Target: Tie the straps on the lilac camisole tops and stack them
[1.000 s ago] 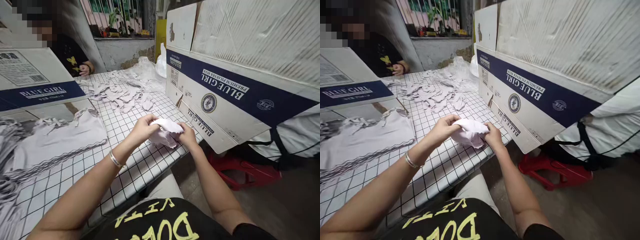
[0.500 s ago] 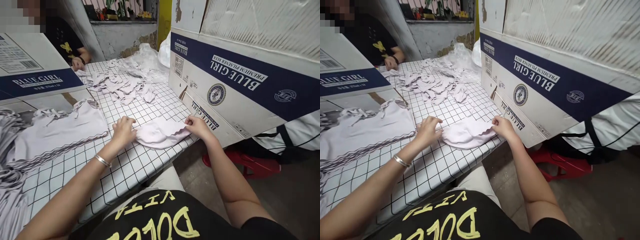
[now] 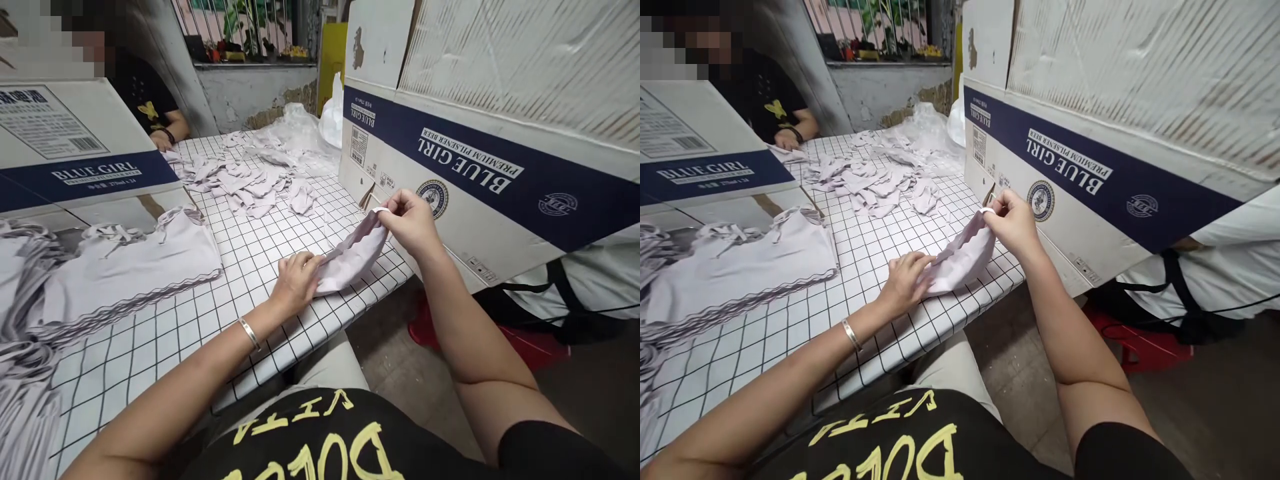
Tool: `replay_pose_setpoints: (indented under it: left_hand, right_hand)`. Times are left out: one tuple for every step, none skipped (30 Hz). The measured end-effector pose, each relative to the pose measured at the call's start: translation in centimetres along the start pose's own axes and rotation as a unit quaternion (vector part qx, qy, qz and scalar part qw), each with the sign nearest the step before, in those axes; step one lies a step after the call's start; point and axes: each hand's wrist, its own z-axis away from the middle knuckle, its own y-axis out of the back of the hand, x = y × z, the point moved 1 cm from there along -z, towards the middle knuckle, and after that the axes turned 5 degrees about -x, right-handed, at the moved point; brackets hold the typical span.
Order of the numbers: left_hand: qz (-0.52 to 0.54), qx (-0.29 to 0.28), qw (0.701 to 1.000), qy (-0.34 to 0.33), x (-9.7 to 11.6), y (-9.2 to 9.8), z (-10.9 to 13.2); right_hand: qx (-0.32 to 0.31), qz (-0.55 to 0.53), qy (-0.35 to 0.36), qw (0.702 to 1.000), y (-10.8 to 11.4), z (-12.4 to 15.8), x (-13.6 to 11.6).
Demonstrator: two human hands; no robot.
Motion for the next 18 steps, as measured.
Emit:
replay_pose_setpoints:
  left_hand:
    - [0.04,0.052,0.998,-0.012,0.9,-0.1,-0.5]
    - [0.098,0.087,0.991,-0.026,1.9,-0.4,-1.2]
    - [0.165,0.104,0.98,-0.034,2.8,-0.8,-2.0]
    - [0.234,0.106,0.966,-0.032,3.5,-1.3,-2.8]
    - [0.297,0.096,0.95,-0.018,4.0,-1.7,-3.7]
    - [0.348,0.075,0.934,0.001,4.4,-1.9,-4.4]
    - [0.388,0.043,0.92,0.019,4.5,-1.9,-5.1]
    - [0.419,0.004,0.907,0.033,4.5,-1.7,-5.5]
    - [0.444,-0.033,0.895,0.042,4.5,-1.1,-5.8]
    - [0.464,-0.061,0.883,0.046,4.4,-0.3,-6.0]
    - [0.483,-0.077,0.871,0.045,4.3,0.9,-6.1]
    - [0.5,-0.085,0.861,0.041,4.3,2.2,-6.2]
    - [0.517,-0.089,0.851,0.033,4.3,3.6,-6.3]
    - [0.531,-0.095,0.842,0.023,4.5,5.0,-6.5]
    - [0.541,-0.103,0.835,0.014,4.6,6.4,-6.7]
    - [0.545,-0.111,0.831,0.011,4.8,7.8,-7.0]
    - [0.54,-0.116,0.833,0.011,4.9,9.1,-7.3]
    - [0.528,-0.114,0.841,0.013,4.9,10.3,-7.5]
  right_hand:
    - [-0.004,-0.007,0.009,1.0,-0.2,-0.3,-0.5]
    - [-0.016,-0.021,0.018,0.999,-0.6,-0.4,-1.1]
    - [-0.029,-0.035,0.027,0.999,-0.9,-0.5,-1.6]
    - [-0.038,-0.049,0.035,0.997,-1.2,-0.6,-2.1]
    - [-0.044,-0.059,0.041,0.996,-1.5,-0.5,-2.5]
    - [-0.048,-0.065,0.044,0.996,-1.5,-0.5,-2.9]
    - [-0.051,-0.067,0.044,0.995,-1.3,-0.5,-3.1]
    - [-0.056,-0.066,0.04,0.995,-0.9,-0.5,-3.2]
    - [-0.065,-0.065,0.036,0.995,-0.4,-0.5,-3.2]
    - [-0.084,-0.067,0.031,0.994,0.2,-0.5,-3.1]
    - [-0.114,-0.074,0.028,0.99,0.8,-0.6,-3.0]
    - [-0.155,-0.091,0.028,0.983,1.2,-0.7,-3.0]
    - [-0.207,-0.118,0.031,0.971,1.4,-0.8,-3.0]
    - [-0.269,-0.152,0.035,0.95,1.4,-0.9,-3.0]
    - [-0.337,-0.186,0.036,0.922,1.0,-1.0,-3.1]
    - [-0.402,-0.213,0.031,0.89,0.5,-1.1,-3.3]
    - [-0.457,-0.23,0.02,0.859,-0.3,-1.2,-3.5]
    - [-0.496,-0.236,0.005,0.835,-1.0,-1.3,-3.6]
